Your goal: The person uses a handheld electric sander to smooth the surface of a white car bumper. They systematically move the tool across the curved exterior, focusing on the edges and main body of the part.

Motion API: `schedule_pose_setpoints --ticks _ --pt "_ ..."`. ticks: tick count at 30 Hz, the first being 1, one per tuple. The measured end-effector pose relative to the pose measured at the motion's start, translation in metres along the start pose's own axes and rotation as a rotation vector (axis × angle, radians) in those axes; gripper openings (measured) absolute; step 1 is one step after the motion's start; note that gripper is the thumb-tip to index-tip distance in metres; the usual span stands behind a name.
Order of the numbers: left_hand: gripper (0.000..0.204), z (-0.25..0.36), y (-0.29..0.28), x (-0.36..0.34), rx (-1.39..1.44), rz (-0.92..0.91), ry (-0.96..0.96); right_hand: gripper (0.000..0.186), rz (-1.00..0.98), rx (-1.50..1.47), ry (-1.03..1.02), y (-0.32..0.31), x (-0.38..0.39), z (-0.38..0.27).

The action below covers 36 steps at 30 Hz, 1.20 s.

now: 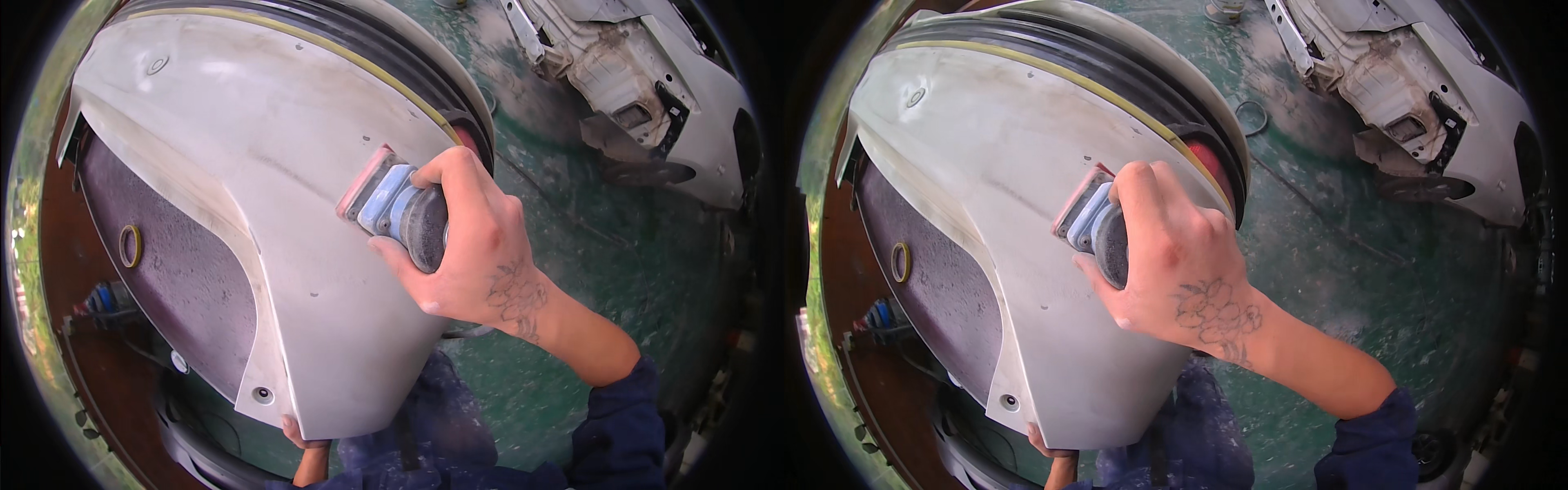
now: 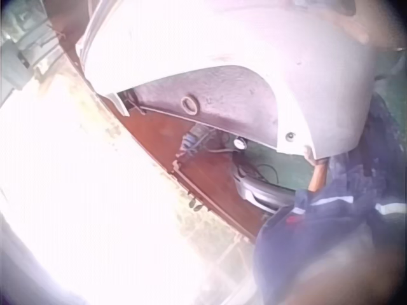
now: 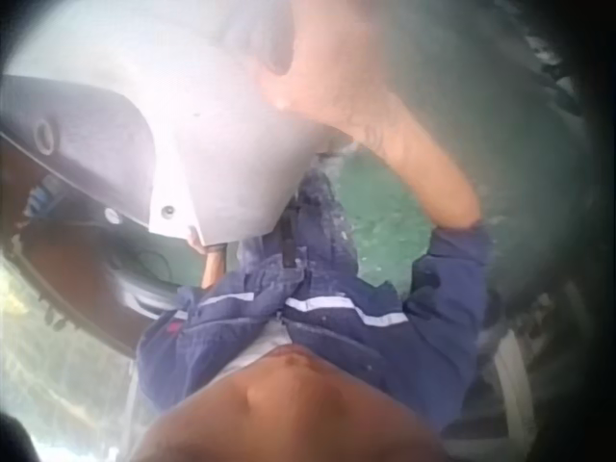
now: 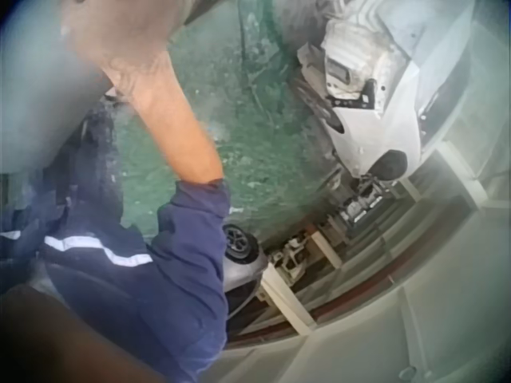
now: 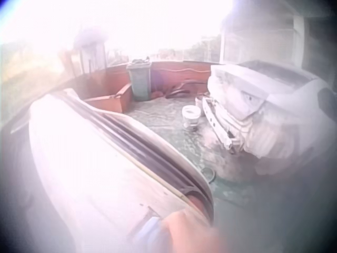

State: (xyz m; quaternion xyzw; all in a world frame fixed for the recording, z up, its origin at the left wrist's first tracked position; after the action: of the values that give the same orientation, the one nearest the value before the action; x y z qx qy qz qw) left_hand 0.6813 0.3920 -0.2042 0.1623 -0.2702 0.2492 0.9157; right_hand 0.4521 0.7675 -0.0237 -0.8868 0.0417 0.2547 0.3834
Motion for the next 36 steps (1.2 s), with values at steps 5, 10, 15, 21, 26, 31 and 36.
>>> schedule_pose_setpoints --ticks 5,10,15,21,26,31,36 --pt "0.06 -0.002 0.002 -0.003 0.148 -0.104 -0.086 0.059 -0.027 0.052 0.012 -0.003 -0.008 0.017" --pt "0.061 -0.006 -0.024 -0.014 -0.134 -0.212 0.044 0.061 -0.203 0.014 0.064 0.0 0.05 -0.006" --pt "0.058 -0.007 -0.005 -0.004 0.223 0.085 -0.155 0.064 -0.206 0.007 0.113 -0.009 0.115 0.01" --pt "0.054 -0.004 -0.023 -0.004 0.017 0.229 0.011 0.064 -0.156 -0.062 0.105 -0.009 0.112 0.013" --pt "0.051 0.015 -0.027 -0.016 -0.365 0.01 0.333 0.057 -0.04 -0.016 -0.037 -0.012 0.023 0.023" --pt "0.053 0.012 -0.033 -0.023 -0.35 -0.127 0.34 0.053 -0.017 0.09 -0.114 -0.008 -0.028 0.05" --pt "0.052 0.007 -0.004 -0.015 -0.012 -0.242 0.091 0.055 -0.032 0.05 -0.102 -0.011 -0.011 0.048"
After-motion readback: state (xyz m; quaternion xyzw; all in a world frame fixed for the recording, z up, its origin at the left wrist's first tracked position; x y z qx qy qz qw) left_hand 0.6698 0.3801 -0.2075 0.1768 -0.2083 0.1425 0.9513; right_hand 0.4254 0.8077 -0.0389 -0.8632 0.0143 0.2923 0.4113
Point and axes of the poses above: each hand's wrist, its own x-axis away from the middle knuckle, its own y-axis out of the palm, z = x × y, the point moved 8 cm from there along -x, towards the middle knuckle, and after that the axes turned 12 degrees about -y, right-handed, at the moved point
